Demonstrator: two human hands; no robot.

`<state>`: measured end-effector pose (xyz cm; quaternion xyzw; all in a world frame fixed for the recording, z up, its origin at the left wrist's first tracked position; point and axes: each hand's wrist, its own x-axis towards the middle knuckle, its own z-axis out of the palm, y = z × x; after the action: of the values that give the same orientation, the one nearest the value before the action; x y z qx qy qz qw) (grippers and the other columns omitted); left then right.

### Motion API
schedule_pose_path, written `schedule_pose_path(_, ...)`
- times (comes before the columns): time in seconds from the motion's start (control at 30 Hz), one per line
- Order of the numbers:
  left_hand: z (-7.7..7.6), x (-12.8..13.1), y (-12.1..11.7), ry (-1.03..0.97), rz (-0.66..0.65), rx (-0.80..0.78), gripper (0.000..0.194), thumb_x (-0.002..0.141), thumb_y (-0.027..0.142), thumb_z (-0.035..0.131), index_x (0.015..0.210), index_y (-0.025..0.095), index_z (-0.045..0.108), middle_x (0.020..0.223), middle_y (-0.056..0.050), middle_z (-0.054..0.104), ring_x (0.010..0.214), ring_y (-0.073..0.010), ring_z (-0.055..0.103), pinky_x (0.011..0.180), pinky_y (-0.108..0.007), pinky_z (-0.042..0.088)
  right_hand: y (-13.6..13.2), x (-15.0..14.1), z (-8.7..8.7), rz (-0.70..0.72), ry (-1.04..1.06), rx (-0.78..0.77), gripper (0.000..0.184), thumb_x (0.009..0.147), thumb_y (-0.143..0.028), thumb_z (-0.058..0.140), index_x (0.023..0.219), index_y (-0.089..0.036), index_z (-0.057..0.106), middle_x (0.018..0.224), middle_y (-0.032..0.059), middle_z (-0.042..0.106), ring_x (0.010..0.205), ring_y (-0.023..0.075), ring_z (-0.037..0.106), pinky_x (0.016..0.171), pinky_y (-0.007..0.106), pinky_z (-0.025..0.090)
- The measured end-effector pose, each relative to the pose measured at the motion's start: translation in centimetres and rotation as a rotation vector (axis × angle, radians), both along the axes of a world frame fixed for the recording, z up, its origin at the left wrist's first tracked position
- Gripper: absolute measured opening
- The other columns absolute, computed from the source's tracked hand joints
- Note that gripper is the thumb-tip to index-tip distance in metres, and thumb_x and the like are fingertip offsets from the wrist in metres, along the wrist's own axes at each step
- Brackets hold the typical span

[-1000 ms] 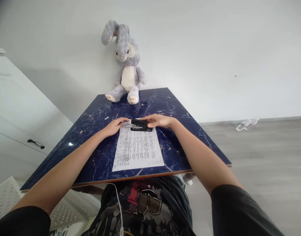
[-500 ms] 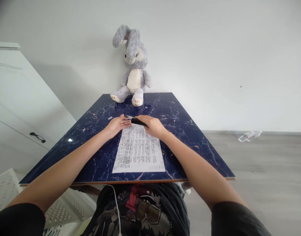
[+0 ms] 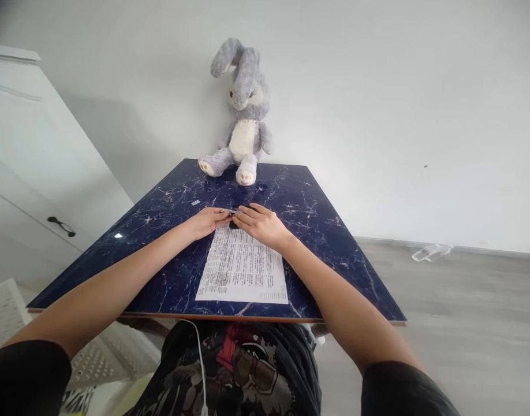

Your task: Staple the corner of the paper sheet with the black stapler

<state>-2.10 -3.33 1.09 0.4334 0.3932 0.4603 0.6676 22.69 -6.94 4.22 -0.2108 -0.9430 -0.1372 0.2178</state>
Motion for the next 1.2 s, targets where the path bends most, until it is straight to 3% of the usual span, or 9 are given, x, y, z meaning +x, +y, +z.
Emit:
schedule_pose_path(0.13, 0.3, 0.2, -0.2, 0.04, 0.091, 0.013, 0.005, 0.088, 0.008, 0.082, 0.084, 0.008, 0.077, 0.093, -0.014, 0.08, 0.086, -0.0183, 0.077, 0.096, -0.033, 0.063, 0.5, 0.1, -0.5, -0.099, 0.162, -0.042, 0.055, 0.095, 0.003, 0.051, 0.139, -0.023, 0.069, 0.141, 0.0059, 0.072, 0.139, 0.027, 0.062, 0.118, 0.049, 0.049)
schedule_pose_path(0.3, 1.3, 0.0, -0.7, 0.168, 0.399, 0.335, 0.02, 0.089, 0.029, 0.084, 0.09, 0.013, 0.072, 0.089, -0.01, 0.079, 0.063, -0.0129, 0.069, 0.061, -0.026, 0.06, 1.6, 1.1, -0.4, -0.317, 0.557, -0.538, 0.046, 0.084, -0.012, 0.07, 0.13, -0.02, 0.074, 0.116, 0.0076, 0.08, 0.103, 0.0298, 0.076, 0.092, 0.044, 0.06)
schedule_pose_path(0.4, 2.1, -0.2, -1.1, 0.258, 0.472, 0.587, 0.031, 0.088, 0.044, 0.083, 0.091, 0.017, 0.068, 0.086, -0.007, 0.078, 0.051, -0.0105, 0.062, 0.048, -0.023, 0.051, 2.0, 1.3, -0.5, -0.219, 0.508, -0.816, 0.042, 0.081, -0.019, 0.078, 0.122, -0.019, 0.076, 0.109, 0.0052, 0.08, 0.098, 0.0276, 0.075, 0.09, 0.042, 0.059)
schedule_pose_path(0.5, 2.6, 0.0, -1.9, 0.351, 0.411, 0.718, 0.036, 0.089, 0.05, 0.081, 0.097, 0.019, 0.065, 0.085, -0.005, 0.078, 0.046, -0.0099, 0.061, 0.046, -0.023, 0.049, 1.8, 0.9, -1.0, -0.072, 0.403, -0.92, 0.042, 0.084, -0.022, 0.079, 0.125, -0.019, 0.074, 0.112, 0.006, 0.079, 0.1, 0.0259, 0.075, 0.092, 0.042, 0.058)
schedule_pose_path(0.7, 2.3, 1.1, -4.3, 0.556, 0.2, 1.031, 0.039, 0.091, 0.052, 0.08, 0.107, 0.022, 0.06, 0.091, -0.003, 0.08, 0.056, -0.0128, 0.071, 0.055, -0.022, 0.056, 0.6, 0.1, -0.1, 0.107, 0.543, -0.546, 0.065, 0.086, -0.047, 0.086, 0.143, -0.024, 0.064, 0.129, 0.0123, 0.072, 0.119, 0.0294, 0.068, 0.104, 0.048, 0.057)
schedule_pose_path(0.83, 2.1, 1.8, -5.3, 0.555, 0.109, 1.088, 0.033, 0.1, 0.053, 0.07, 0.104, 0.024, 0.055, 0.082, 0.0, 0.078, 0.057, -0.0141, 0.074, 0.056, -0.023, 0.056, -0.6, -0.4, 0.9, 0.239, 0.596, -0.311, 0.037, 0.097, -0.039, 0.077, 0.13, -0.025, 0.073, 0.117, 0.0105, 0.073, 0.109, 0.026, 0.07, 0.097, 0.044, 0.06)
schedule_pose_path(1.0, 2.6, 1.8, -5.4, 0.561, 0.065, 1.1, 0.03, 0.106, 0.053, 0.059, 0.104, 0.024, 0.05, 0.073, 0.001, 0.075, 0.064, -0.0173, 0.077, 0.063, -0.025, 0.059, -1.0, -0.6, 1.0, 0.18, 0.625, -0.23, 0.021, 0.104, -0.025, 0.062, 0.118, -0.027, 0.079, 0.11, 0.0088, 0.077, 0.102, 0.0245, 0.072, 0.092, 0.044, 0.061)
schedule_pose_path(1.13, 3.0, 0.7, -4.0, 0.609, 0.244, 1.003, 0.029, 0.112, 0.049, 0.042, 0.105, 0.023, 0.053, 0.078, -0.002, 0.077, 0.061, -0.016, 0.074, 0.059, -0.025, 0.055, 0.2, 0.4, 0.9, 0.017, 0.698, -0.243, 0.016, 0.1, -0.024, 0.065, 0.105, -0.025, 0.08, 0.102, 0.0068, 0.08, 0.096, 0.0246, 0.073, 0.091, 0.043, 0.061)
schedule_pose_path(1.2, 3.1, -0.7, -2.6, 0.785, 0.398, 0.933, 0.03, 0.112, 0.043, 0.041, 0.097, 0.023, 0.057, 0.069, 0.0, 0.073, 0.056, -0.0165, 0.07, 0.06, -0.026, 0.053, 1.4, 1.8, 0.8, -0.149, 0.699, -0.284, 0.013, 0.094, -0.023, 0.068, 0.098, -0.024, 0.08, 0.096, 0.0062, 0.08, 0.09, 0.0242, 0.075, 0.088, 0.041, 0.061)
